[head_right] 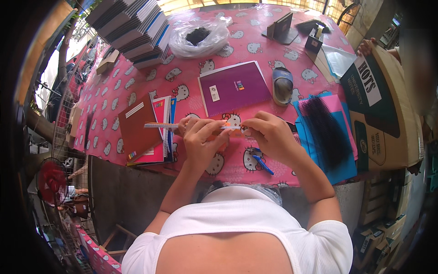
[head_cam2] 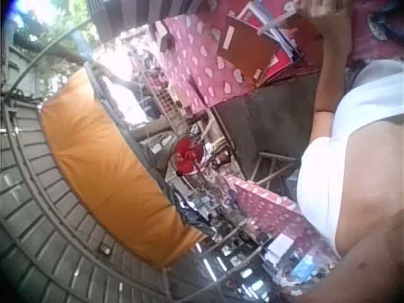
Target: The person assembles notebooks by inserting spiral bindings into pre-punched holes in paper and covers, then trimming the excess binding with a tool.
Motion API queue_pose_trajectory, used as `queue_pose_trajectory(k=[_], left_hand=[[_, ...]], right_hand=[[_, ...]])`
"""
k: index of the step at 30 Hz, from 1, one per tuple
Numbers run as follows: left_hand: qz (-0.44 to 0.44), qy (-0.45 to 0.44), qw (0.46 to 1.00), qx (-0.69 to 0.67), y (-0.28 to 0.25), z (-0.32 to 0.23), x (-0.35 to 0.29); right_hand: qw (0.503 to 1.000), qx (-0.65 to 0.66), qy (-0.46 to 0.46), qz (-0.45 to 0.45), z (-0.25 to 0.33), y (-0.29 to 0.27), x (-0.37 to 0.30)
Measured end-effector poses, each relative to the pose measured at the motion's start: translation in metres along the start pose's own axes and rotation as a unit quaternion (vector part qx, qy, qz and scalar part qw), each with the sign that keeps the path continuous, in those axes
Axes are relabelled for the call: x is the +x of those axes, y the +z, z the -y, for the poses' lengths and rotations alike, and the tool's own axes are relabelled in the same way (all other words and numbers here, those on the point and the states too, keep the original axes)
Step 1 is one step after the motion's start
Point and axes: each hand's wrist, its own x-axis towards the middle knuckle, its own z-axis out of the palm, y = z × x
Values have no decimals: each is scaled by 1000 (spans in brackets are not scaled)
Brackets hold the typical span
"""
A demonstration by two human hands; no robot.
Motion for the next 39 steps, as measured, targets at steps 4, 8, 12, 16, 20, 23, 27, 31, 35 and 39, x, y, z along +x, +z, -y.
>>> queue_pose_trajectory(k=[4, 8, 12, 16, 20, 23, 27, 31, 35, 39], left_hand=[[12, -14, 1000, 9, 2, -3, 4], [19, -28, 999, 14, -2, -3, 8], [16, -17, 1000, -4, -9, 1, 6], [15, -5, 1000, -2, -10, -1, 5], [0, -23, 1000, -4, -6, -1, -2], [-16, -22, 1000, -2, -3, 0, -6], [-20, -18, 1000, -4, -3, -1, -10], [-24, -30, 999, -8, -5, -3, -12], [-31, -21, 999, -19, -9, -4, -14], [-22, -23, 999, -33, -9, -4, -19]], right_hand=[[995, -48, -81, -35, -7, -2, 5], [1000, 11, 1, -15, -3, 1, 12], [998, -56, -16, -37, 7, 7, 11], [993, -109, -37, -34, 20, 9, 12], [986, -125, -82, -76, 20, 20, 14], [985, -134, -52, -97, 27, 25, 17], [986, -148, -54, -57, 20, 25, 12], [986, -150, -60, -52, 30, 26, 16], [988, -138, -26, -66, 44, 27, 18], [987, -142, -69, -19, 31, 24, 14]])
